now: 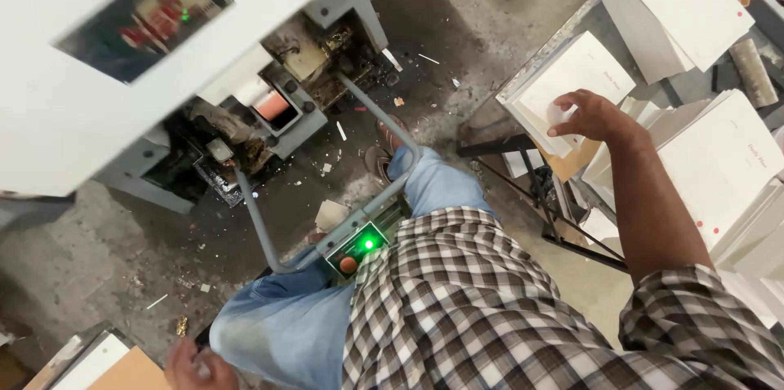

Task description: Manually feeding paper cards into a platen printing or die-cutting machine for processing.

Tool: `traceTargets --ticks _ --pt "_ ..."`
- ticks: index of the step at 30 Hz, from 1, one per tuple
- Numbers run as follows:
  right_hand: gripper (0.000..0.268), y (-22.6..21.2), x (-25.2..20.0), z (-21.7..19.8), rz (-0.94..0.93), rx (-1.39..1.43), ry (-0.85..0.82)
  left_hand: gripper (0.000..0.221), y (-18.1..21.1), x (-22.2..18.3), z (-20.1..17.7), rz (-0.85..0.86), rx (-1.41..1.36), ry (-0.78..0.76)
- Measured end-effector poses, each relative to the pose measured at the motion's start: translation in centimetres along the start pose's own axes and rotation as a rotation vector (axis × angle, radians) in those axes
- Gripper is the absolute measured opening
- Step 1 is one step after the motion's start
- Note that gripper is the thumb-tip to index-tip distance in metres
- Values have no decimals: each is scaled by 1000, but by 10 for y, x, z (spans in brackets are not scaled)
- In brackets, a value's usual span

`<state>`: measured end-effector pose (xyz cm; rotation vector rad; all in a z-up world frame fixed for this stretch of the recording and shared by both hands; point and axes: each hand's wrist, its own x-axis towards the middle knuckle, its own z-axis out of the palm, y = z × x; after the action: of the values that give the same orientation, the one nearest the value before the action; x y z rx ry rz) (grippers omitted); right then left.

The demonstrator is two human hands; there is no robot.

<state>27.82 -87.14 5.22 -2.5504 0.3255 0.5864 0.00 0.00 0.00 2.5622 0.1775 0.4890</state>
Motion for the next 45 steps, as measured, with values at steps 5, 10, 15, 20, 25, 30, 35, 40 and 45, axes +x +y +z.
traceTargets --ticks 5,10,15,20,25,30,35,40,45 --pt "77 9 -2 7 5 -120 9 29 175 181 22 111 -9 -2" --pt "68 2 0 43 -26 -334 128 36 258 272 47 369 -22 -68" --pt "43 11 -24 87 -43 -363 473 35 260 301 157 255 -64 -60" --pt "29 36 -27 55 -109 -357 600 54 230 279 220 256 164 -167" --pt "21 31 -9 5 -163 -231 608 41 217 265 226 539 409 -204" --pt "25 -8 65 7 -620 452 715 31 227 293 180 553 235 -101" --pt "36 -202 74 53 -751 726 459 34 223 298 72 596 237 -53" --pt "50 -342 31 140 -1157 -24 482 45 173 251 -64 489 284 58" --pt "64 -397 14 181 -1006 -352 141 23 99 133 -174 -57 663 294"
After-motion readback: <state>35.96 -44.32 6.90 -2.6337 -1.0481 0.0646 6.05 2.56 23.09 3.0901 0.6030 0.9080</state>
